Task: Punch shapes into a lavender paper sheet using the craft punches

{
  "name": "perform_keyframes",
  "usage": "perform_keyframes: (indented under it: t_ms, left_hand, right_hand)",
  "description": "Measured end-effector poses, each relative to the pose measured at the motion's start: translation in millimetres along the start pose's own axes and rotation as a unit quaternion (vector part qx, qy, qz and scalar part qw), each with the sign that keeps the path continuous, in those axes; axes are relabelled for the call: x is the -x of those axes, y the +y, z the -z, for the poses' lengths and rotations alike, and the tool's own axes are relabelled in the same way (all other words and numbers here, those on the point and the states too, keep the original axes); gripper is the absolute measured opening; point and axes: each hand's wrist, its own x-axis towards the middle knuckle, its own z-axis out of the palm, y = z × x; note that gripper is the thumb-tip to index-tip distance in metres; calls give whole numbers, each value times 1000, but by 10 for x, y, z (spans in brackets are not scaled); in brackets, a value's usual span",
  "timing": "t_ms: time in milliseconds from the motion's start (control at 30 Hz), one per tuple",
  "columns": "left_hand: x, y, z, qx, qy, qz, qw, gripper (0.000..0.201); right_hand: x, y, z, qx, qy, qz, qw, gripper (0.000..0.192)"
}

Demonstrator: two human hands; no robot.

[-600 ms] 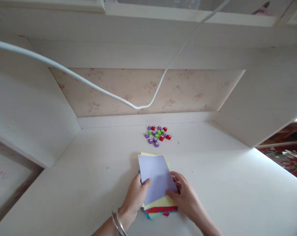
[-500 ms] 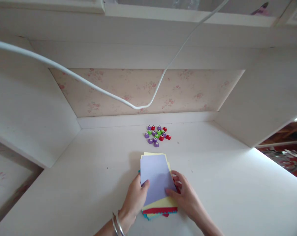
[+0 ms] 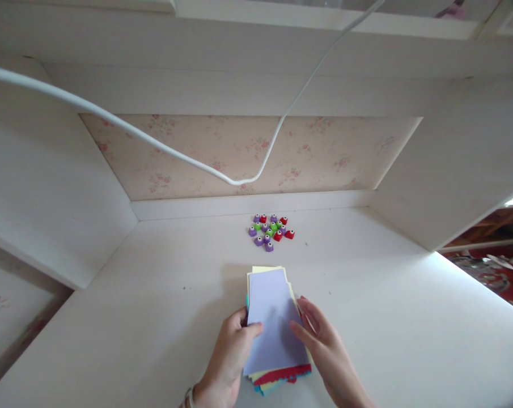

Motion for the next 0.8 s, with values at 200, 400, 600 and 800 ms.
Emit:
perform_keyframes:
  t_ms: [200,400,600,800]
  left_hand:
    - [-22,59,-11,-87,25,-47,995,42]
    - [-131,105,52,-36,53,-50,997,47]
    - [-235,211,243,-43,53,-76,995,50]
    - [-381,264,420,-32,63,-108,992,57]
  right_hand:
    - [-39,-33,7,-20,-12,-5,1000,61]
    - [-198,-91,-35,-7,-40,-1,999,54]
    - [-589,-85,-216,27,-31,22,999,58]
    - [-956,-103,-422,63,-39,42,996,63]
